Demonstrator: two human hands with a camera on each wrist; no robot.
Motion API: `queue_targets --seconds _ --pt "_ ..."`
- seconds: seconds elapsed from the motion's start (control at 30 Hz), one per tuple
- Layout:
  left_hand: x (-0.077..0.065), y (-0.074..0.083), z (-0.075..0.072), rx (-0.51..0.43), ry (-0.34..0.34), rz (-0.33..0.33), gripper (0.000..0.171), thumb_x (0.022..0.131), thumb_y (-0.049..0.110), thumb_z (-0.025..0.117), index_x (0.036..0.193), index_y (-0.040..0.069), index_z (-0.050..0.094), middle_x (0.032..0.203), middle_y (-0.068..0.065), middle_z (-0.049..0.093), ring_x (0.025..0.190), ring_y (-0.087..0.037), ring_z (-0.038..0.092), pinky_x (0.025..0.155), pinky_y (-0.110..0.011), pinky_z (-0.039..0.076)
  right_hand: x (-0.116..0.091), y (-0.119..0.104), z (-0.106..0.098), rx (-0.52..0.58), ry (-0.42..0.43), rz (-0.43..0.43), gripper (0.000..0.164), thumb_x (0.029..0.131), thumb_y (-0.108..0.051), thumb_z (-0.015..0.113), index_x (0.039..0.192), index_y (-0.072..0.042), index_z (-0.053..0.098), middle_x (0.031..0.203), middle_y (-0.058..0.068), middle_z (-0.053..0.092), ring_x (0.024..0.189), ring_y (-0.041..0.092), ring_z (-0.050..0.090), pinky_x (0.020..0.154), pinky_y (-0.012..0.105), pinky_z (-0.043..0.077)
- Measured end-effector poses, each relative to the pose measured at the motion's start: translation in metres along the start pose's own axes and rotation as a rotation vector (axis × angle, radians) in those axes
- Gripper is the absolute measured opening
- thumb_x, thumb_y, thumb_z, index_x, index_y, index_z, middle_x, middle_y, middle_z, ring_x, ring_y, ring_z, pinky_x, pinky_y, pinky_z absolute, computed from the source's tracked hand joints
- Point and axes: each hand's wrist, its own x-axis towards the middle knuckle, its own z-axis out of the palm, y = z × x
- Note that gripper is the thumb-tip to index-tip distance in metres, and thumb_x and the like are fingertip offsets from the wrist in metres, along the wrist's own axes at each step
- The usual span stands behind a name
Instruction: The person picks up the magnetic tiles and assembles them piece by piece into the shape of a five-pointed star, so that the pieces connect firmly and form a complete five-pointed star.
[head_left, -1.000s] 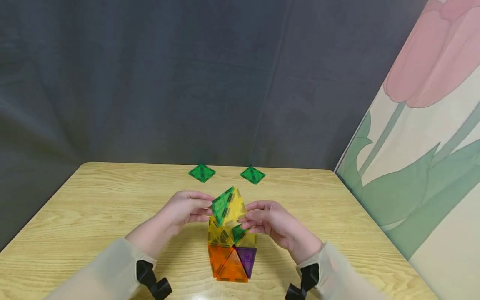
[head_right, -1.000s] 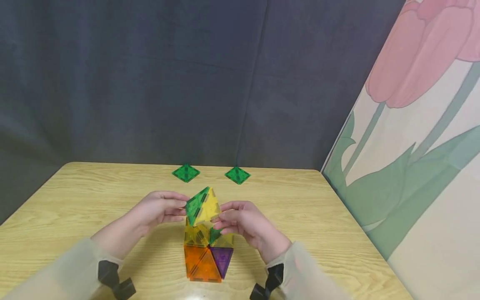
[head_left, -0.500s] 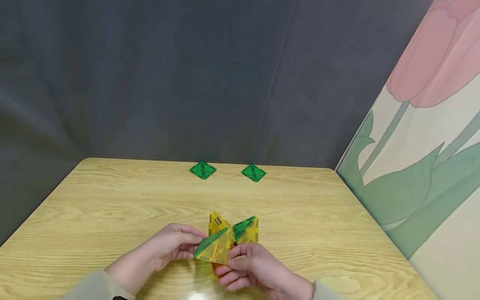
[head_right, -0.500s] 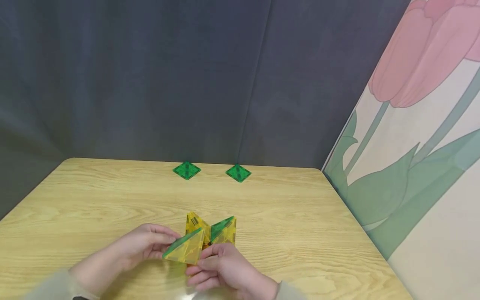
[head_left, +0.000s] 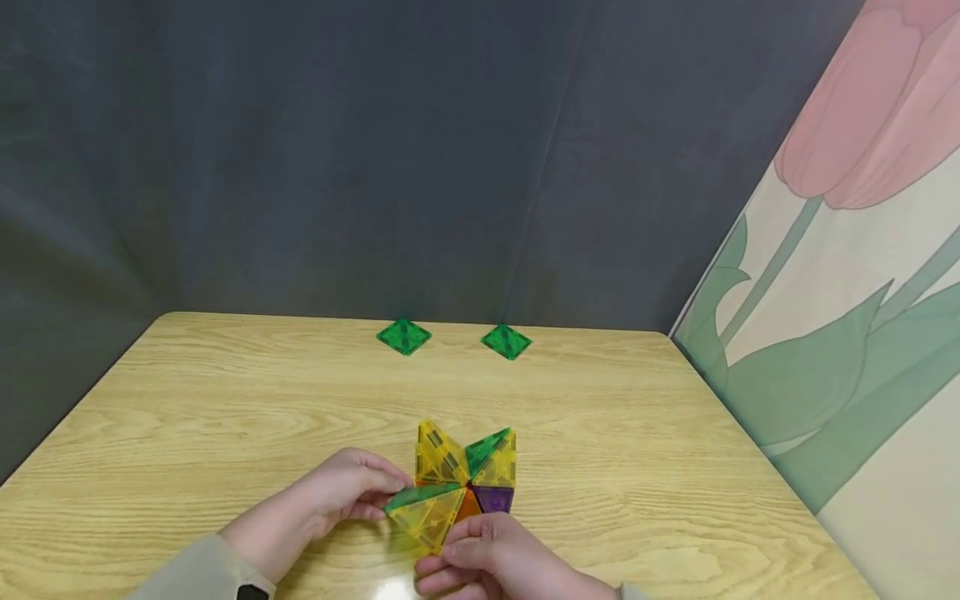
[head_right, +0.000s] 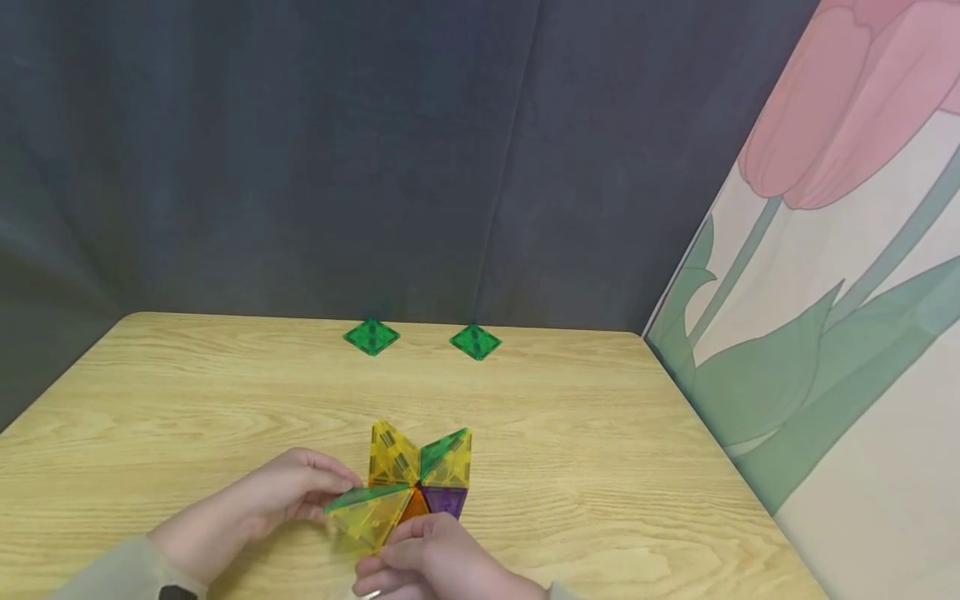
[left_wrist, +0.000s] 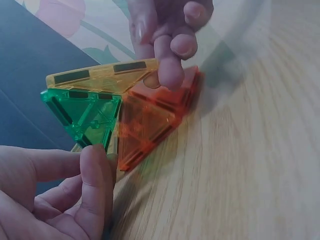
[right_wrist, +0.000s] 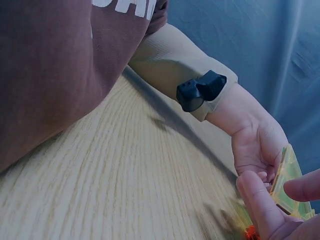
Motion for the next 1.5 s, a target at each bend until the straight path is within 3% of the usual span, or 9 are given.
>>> queue_targets --seconds 0.23,0.63,1.03,1.33,1.5 --pt "0.005 -0.001 -0.001 0.04 0.048 -0.017 0.02 0.091 0.009 0.068 0.103 -0.007 0.072 0.075 -0.002 0.066 0.064 -0.009 0.06 0.057 -0.021 0.053 -0.001 0.0 0.0 0.038 -0.029 0.015 0.019 0.102 -0.007 0.049 0.112 0.007 0.059 0.118 0.025 0.065 0.104 0.026 0.067 0.086 0.03 0.054" --pt "0.0 -0.001 0.005 0.092 0.084 -0.007 0.026 0.089 0.011 0.07 0.11 -0.004 0.073 0.086 -0.004 0.072 0.069 -0.012 0.063 0.058 -0.023 0.052 -0.005 -0.003 -0.001 0.056 -0.072 0.021 0.041 0.102 -0.008 0.049 0.132 0.02 0.043 0.125 0.027 0.06 0.115 0.033 0.061 0.095 0.036 0.049" --pt "-0.003 -0.002 0.012 0.16 0.151 -0.007 0.027 0.088 0.011 0.072 0.111 -0.003 0.073 0.091 -0.004 0.07 0.073 -0.015 0.063 0.061 -0.028 0.054 -0.009 -0.003 -0.003 0.016 -0.059 0.034 0.044 0.103 -0.011 0.048 0.135 0.018 0.042 0.128 0.026 0.059 0.116 0.032 0.061 0.094 0.034 0.05" --pt "-0.004 -0.004 0.013 0.187 0.158 0.004 0.026 0.087 0.01 0.072 0.109 -0.005 0.072 0.089 -0.005 0.071 0.07 -0.015 0.065 0.06 -0.029 0.056 -0.011 -0.001 -0.007 0.009 -0.09 0.0 0.046 0.103 -0.014 0.049 0.136 0.017 0.042 0.128 0.026 0.059 0.117 0.031 0.061 0.093 0.032 0.051" --pt "-0.006 -0.003 0.014 0.147 0.119 0.019 0.025 0.088 0.006 0.07 0.107 -0.011 0.07 0.086 -0.009 0.071 0.068 -0.017 0.067 0.06 -0.033 0.059 -0.01 0.001 -0.008 0.01 -0.1 -0.012 0.045 0.103 -0.014 0.049 0.136 0.017 0.043 0.128 0.026 0.06 0.116 0.031 0.061 0.092 0.031 0.051"
